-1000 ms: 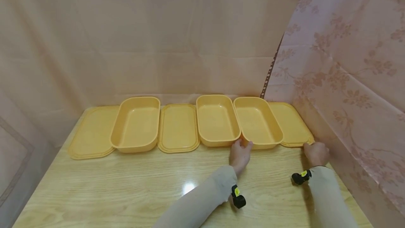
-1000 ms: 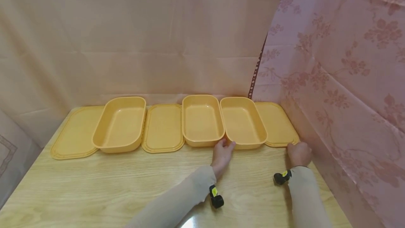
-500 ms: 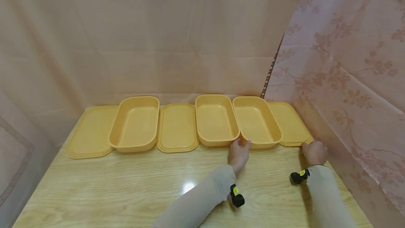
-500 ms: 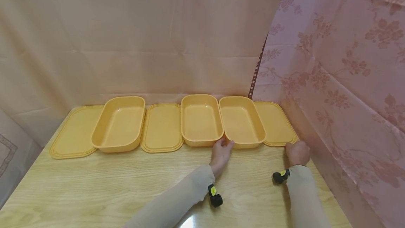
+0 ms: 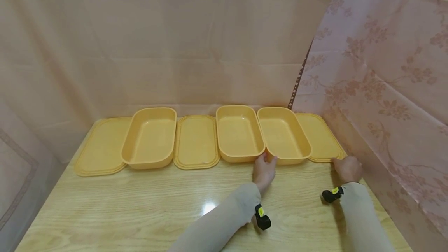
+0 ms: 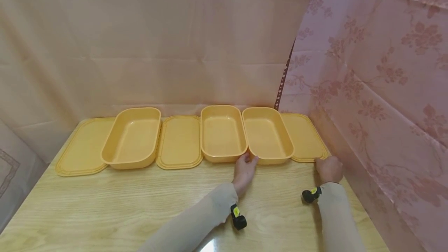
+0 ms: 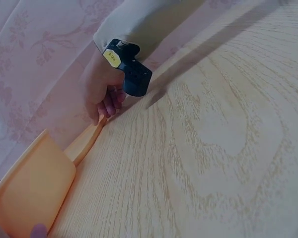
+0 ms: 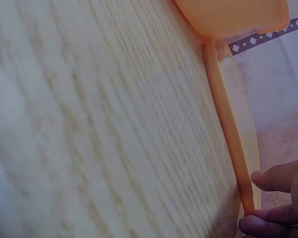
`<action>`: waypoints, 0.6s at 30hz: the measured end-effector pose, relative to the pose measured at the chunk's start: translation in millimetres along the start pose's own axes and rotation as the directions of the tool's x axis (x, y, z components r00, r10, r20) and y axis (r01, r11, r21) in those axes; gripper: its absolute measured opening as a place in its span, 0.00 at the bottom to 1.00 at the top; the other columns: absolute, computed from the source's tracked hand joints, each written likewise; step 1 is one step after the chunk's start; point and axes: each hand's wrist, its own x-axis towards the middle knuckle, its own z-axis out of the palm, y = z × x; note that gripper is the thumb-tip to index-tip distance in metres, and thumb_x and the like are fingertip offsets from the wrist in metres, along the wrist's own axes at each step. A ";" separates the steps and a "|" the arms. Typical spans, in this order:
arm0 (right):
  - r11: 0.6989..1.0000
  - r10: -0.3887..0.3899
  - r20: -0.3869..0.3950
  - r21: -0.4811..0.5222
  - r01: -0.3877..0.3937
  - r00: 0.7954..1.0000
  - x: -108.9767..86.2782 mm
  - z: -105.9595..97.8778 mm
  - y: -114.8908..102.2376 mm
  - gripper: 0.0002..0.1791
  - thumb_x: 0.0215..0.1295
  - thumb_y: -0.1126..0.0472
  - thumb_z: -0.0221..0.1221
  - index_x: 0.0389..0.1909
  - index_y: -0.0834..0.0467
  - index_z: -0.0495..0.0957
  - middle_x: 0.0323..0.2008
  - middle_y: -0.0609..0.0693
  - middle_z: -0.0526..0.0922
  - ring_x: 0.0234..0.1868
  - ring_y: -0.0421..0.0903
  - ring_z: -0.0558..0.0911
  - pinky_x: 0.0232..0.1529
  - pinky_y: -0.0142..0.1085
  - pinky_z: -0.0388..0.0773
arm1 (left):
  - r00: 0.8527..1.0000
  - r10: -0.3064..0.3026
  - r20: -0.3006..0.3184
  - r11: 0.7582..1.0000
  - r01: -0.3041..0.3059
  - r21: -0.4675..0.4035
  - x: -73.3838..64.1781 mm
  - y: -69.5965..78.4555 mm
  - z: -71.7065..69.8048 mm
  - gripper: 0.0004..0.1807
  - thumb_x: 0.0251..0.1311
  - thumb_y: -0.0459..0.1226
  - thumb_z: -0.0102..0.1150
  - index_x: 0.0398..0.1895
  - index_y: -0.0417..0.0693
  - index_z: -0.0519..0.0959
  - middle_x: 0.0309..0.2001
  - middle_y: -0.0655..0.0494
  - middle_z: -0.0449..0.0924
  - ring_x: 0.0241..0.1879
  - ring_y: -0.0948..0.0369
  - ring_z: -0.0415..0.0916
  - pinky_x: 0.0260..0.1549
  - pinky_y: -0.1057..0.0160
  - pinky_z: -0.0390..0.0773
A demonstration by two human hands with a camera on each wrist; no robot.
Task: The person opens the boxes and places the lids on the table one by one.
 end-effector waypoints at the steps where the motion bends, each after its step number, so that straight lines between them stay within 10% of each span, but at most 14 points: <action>1: 1.000 0.003 0.005 0.004 -0.003 1.000 -0.3 -0.6 -0.3 0.35 0.61 0.48 0.54 0.45 0.83 0.73 0.49 0.82 0.73 0.50 0.76 0.73 0.47 0.61 0.75 | 1.000 0.003 -0.001 1.000 -0.003 -0.001 0.1 -0.2 -0.1 0.28 0.63 0.47 0.60 0.61 0.40 0.74 0.56 0.47 0.80 0.57 0.51 0.76 0.58 0.53 0.74; 12: 0.993 -0.122 0.031 -0.007 0.122 0.992 -2.8 -5.8 1.6 0.27 0.61 0.50 0.56 0.37 0.75 0.80 0.45 0.79 0.77 0.46 0.76 0.75 0.41 0.59 0.76 | 0.999 0.008 0.034 1.000 -0.008 -0.014 -2.6 -1.0 0.5 0.28 0.65 0.47 0.58 0.62 0.40 0.72 0.59 0.45 0.78 0.60 0.50 0.74 0.61 0.51 0.72; 18: 0.985 -0.172 0.106 0.050 0.167 0.979 -3.0 -8.2 1.4 0.25 0.65 0.50 0.55 0.21 0.68 0.82 0.17 0.56 0.81 0.26 0.54 0.78 0.25 0.38 0.71 | 0.997 0.037 0.062 0.999 -0.037 0.001 -4.1 0.0 -3.2 0.28 0.65 0.46 0.57 0.63 0.38 0.71 0.59 0.44 0.78 0.60 0.49 0.74 0.62 0.51 0.72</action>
